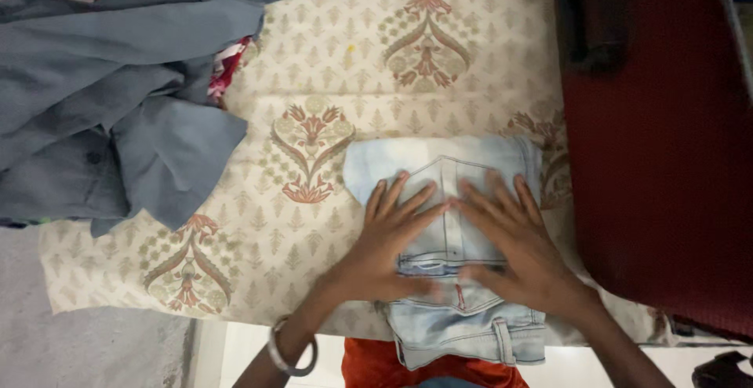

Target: The person picks up and folds clothes on a low surface and then places them into a suitcase.

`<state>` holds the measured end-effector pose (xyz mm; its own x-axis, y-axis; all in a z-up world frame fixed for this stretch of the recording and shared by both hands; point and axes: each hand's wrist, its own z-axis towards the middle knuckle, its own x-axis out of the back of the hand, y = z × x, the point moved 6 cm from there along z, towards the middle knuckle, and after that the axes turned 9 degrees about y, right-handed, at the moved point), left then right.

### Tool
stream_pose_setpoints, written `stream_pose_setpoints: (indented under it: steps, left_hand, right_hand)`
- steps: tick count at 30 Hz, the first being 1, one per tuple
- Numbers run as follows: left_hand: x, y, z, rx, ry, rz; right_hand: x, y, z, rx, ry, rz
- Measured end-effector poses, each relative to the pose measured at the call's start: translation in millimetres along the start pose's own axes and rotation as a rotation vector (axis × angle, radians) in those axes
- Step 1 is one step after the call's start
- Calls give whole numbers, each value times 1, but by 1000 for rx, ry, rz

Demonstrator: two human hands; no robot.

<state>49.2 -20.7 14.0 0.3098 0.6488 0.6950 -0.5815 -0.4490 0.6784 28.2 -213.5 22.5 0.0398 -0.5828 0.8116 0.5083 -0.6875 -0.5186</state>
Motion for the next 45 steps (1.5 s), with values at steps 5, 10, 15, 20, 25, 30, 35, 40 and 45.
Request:
stream_pose_setpoints:
  steps: [5,10,15,20,25,30,35,40,45]
  left_hand:
    - [16,6,-7,-71,-167,-192]
    - [14,-6,-11,26,-41,-321]
    - [13,-13,-14,92,129,-346]
    - [12,-7,-9,70,152,-231]
    - [14,3,-4,24,202,-142]
    - [19,9,-25,297,463,-173]
    - [22,17,-57,468,531,-177]
    - [-9,9,-87,931,426,-1083]
    - [-4,-2,-87,1062,490,-1085]
  right_hand:
    - [6,-1,-10,148,-43,103]
    - [4,6,-15,-51,-103,212]
    - [10,-5,-12,-2,-33,130]
    - [8,-4,2,-160,88,30]
    - [7,-5,7,-290,123,-60]
    - [15,-2,-3,-458,197,39]
    - [11,3,-28,-622,132,205]
    - [7,15,-46,-761,127,397]
    - [5,39,-60,-948,87,432]
